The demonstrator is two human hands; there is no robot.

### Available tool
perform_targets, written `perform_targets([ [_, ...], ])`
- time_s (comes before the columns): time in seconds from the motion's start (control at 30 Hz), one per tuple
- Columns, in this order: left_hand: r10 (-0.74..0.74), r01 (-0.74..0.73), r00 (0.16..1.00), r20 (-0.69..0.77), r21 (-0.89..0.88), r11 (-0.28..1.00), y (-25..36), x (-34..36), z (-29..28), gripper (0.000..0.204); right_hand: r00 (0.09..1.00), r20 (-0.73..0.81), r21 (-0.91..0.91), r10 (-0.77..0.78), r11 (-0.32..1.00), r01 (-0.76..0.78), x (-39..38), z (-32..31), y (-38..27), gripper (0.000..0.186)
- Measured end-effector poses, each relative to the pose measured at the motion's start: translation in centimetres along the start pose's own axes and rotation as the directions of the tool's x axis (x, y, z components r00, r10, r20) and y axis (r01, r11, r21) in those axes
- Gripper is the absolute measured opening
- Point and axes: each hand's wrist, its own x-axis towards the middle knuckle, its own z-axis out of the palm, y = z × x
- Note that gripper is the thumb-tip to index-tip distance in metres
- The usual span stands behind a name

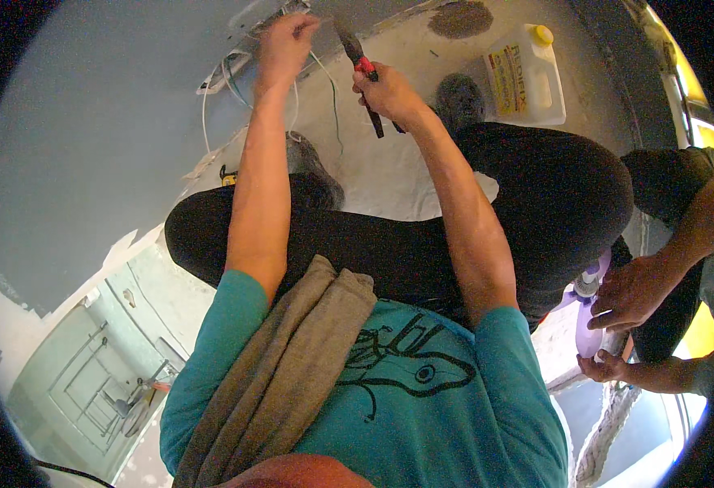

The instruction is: The person uses pliers to strip and twist electrical wires together within a wall opening, then wraps the connection with black electrical tape.

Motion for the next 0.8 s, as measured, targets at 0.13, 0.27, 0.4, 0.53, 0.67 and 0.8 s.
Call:
perform_targets([
  [0.13, 0.157, -0.149, 0.987, -0.039, 0.157, 0.976, -0.9, -0.4, 0.4, 0.019, 0.987, 0.001, 0.056, 0.161, 0.985, -0.161, -1.8, 0.3, -3.5, 0.034],
  [0.27, 0.263, -0.242, 0.962, -0.067, 0.223, 0.944, -1.3, -0.4, 0.9, 0.016, 0.988, 0.016, -0.032, 0.152, 0.988, -0.151, -1.7, 0.2, -3.6, 0.033],
  [0.4, 0.257, -0.236, 0.964, -0.068, 0.221, 0.946, -1.8, -0.7, 1.0, 0.017, 0.989, 0.003, -0.036, 0.148, 0.988, -0.148, -1.6, 0.7, -4.1, 0.033],
  [0.53, 0.267, -0.237, 0.959, -0.088, 0.257, 0.937, -1.5, -1.1, 1.2, 0.018, 0.989, -0.008, -0.035, 0.149, 0.988, -0.149, -1.4, 0.9, -4.1, 0.034],
  [0.67, 0.249, -0.215, 0.965, -0.081, 0.293, 0.931, -1.5, -1.2, 1.0, 0.018, 0.981, 0.001, 0.144, 0.193, 0.971, -0.191, -1.4, 1.6, -3.9, 0.033],
  [0.8, 0.237, -0.206, 0.967, -0.096, 0.259, 0.944, -0.9, -0.9, 1.3, 0.019, 0.989, -0.033, 0.139, 0.146, 0.98, -0.14, -0.3, 1.6, -1.4, 0.032],
])
